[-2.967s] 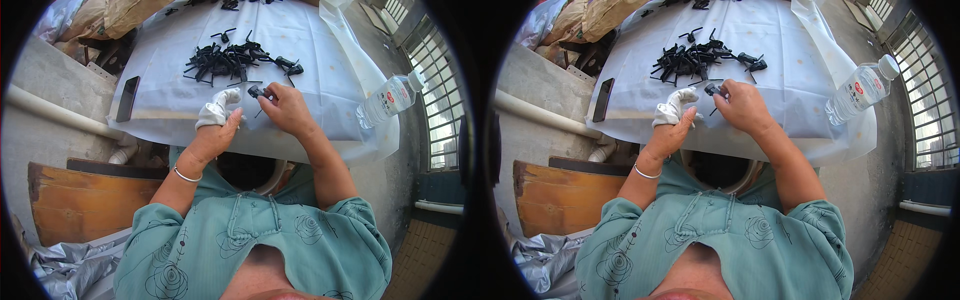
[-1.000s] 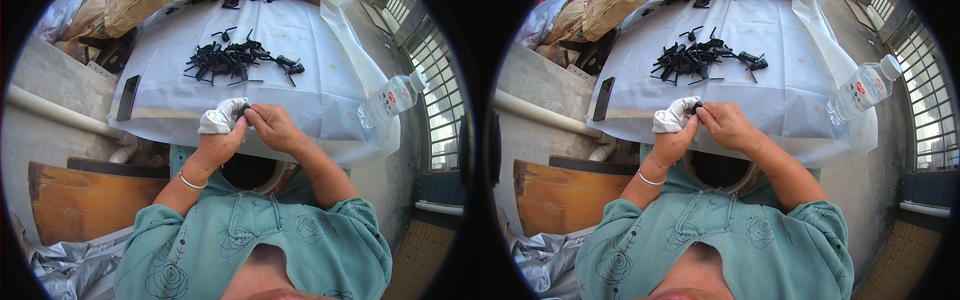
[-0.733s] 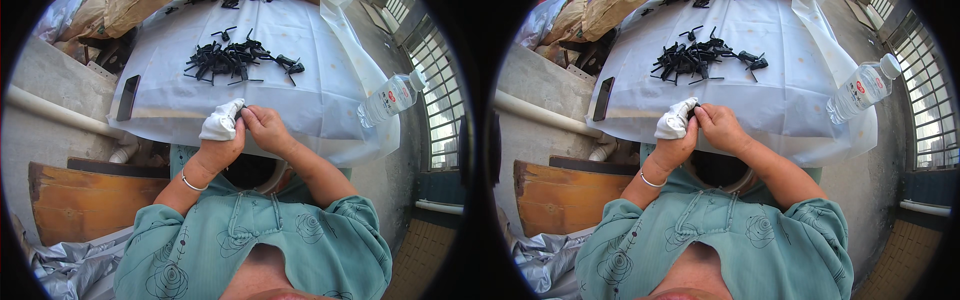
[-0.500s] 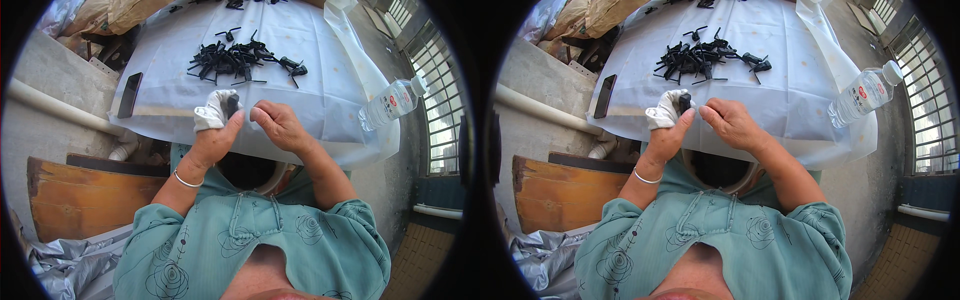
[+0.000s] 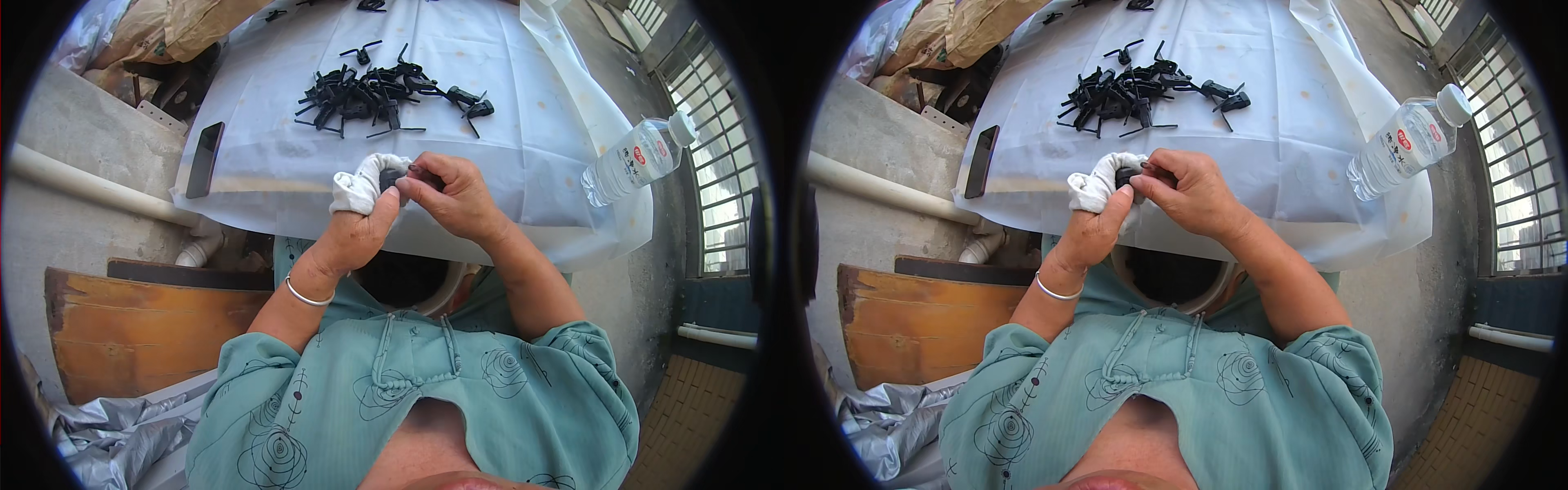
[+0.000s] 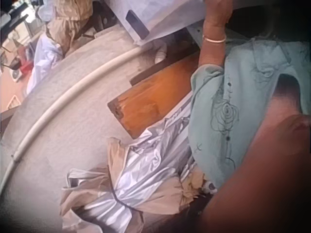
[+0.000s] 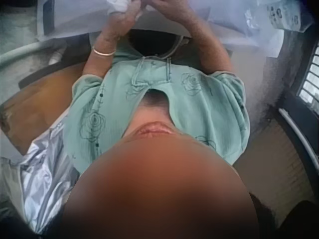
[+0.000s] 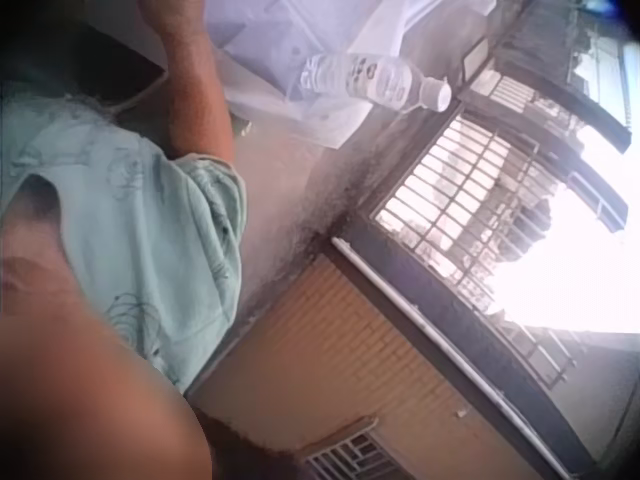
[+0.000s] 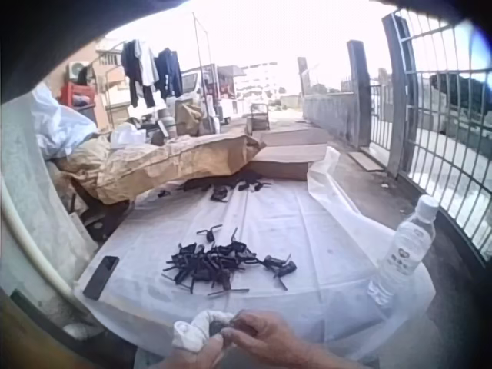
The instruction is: Wiping and cleaning small black plastic components using a white cloth.
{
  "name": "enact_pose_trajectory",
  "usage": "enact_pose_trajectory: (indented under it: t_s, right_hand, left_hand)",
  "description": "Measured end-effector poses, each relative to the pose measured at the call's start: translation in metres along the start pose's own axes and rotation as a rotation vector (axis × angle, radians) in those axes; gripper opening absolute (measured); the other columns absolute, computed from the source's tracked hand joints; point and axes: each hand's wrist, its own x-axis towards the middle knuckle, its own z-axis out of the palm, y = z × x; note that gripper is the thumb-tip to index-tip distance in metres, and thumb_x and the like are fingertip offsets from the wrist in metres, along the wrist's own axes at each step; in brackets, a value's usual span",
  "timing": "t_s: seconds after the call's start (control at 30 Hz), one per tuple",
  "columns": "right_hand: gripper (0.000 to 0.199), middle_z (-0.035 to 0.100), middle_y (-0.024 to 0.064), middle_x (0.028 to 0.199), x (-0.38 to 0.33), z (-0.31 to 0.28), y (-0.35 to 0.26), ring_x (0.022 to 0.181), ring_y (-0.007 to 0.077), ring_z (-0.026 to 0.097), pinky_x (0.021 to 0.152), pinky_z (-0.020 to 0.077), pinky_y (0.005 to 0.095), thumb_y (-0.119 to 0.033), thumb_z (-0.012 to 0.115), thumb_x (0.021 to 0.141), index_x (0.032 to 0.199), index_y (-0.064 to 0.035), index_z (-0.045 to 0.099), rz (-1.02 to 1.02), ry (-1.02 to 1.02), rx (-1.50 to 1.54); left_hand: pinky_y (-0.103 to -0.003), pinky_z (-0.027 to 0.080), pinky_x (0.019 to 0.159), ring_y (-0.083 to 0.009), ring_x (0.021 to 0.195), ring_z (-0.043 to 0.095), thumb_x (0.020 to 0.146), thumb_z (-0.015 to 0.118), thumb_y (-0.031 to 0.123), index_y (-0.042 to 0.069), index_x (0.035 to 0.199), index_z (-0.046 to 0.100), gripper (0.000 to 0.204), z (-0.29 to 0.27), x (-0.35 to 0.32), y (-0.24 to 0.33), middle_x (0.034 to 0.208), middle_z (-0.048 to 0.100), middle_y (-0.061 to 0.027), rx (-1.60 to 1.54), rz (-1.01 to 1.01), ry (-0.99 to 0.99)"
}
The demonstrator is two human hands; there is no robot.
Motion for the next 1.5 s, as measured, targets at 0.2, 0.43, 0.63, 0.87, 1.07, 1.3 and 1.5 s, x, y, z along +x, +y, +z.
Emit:
enact_pose_trajectory:
  t_s: [0.2,0.43,0.63,0.87,1.07,1.3,1.5]
  right_hand:
    - [0.023,0.048,0.0058,0.06,0.001,0.0,0.001,0.058,0.0126,0.043,0.055,0.0396,0.0276,-0.017,0.049,0.09,0.076,0.0009,0.054,-0.105,-0.062,-0.091]
    - [0.025,0.052,0.0157,0.06,-0.001,0.012,0.003,0.053,0.0249,0.045,0.054,0.0406,0.0351,-0.017,0.047,0.09,0.075,0.0009,0.054,-0.015,-0.068,-0.157]
    - [0.027,0.046,0.0027,0.059,-0.002,0.007,-0.006,0.055,0.0109,0.04,0.052,0.0378,0.0277,-0.019,0.048,0.091,0.072,0.0,0.052,0.059,-0.138,0.035]
    - [0.028,0.049,0.0058,0.062,0.005,-0.042,0.012,0.054,0.0144,0.048,0.052,0.0412,0.0289,-0.028,0.051,0.089,0.078,-0.0033,0.054,0.004,0.276,-0.454]
    - [0.02,0.06,0.0148,0.075,0.018,-0.06,0.033,0.072,0.0331,0.059,0.064,0.0463,0.0425,-0.023,0.056,0.083,0.086,-0.003,0.055,0.192,0.443,-1.171]
    - [0.01,0.058,0.0142,0.071,0.008,-0.037,0.029,0.064,0.0319,0.057,0.059,0.0456,0.039,-0.01,0.057,0.078,0.076,-0.0008,0.052,-0.089,0.379,-0.894]
    - [0.006,0.056,0.0115,0.067,0.001,-0.024,0.012,0.057,0.0252,0.055,0.054,0.044,0.0331,-0.003,0.058,0.078,0.078,-0.0001,0.053,-0.313,0.42,-0.637]
  left_hand:
    - [-0.022,0.04,0.07,-0.0077,0.079,0.044,0.085,0.042,0.004,0.001,0.108,0.046,0.023,0.001,0.003,-0.004,0.091,0.05,-0.0023,0.011,0.038,0.063]
    - [-0.029,0.044,0.071,-0.0194,0.076,0.051,0.082,0.042,0.004,-0.003,0.106,0.044,0.025,0.003,0.005,-0.007,0.085,0.053,-0.0134,0.532,0.243,0.057]
    - [-0.024,0.042,0.065,-0.013,0.072,0.05,0.083,0.042,0.003,-0.001,0.109,0.045,0.026,-0.004,-0.002,-0.013,0.087,0.052,-0.0061,0.07,0.103,0.017]
    - [-0.022,0.034,0.048,-0.0075,0.054,0.039,0.083,0.041,0.003,0.002,0.118,0.042,0.035,-0.011,-0.004,0.004,0.088,0.049,-0.0073,-0.475,-0.131,-0.069]
    - [-0.022,0.034,0.048,-0.0081,0.053,0.038,0.084,0.039,0.006,0.001,0.118,0.041,0.034,-0.009,-0.003,0.003,0.086,0.049,-0.0079,-0.491,-0.153,-0.059]
    - [-0.03,0.044,0.083,-0.0207,0.094,0.058,0.084,0.049,0.01,-0.002,0.112,0.052,0.031,-0.017,-0.008,-0.005,0.099,0.059,-0.0121,0.418,0.11,-0.243]
    - [-0.027,0.049,0.065,-0.0177,0.079,0.06,0.09,0.047,0.016,0.0,0.103,0.056,0.023,-0.02,-0.002,0.008,0.097,0.062,-0.0117,0.172,-0.147,0.065]
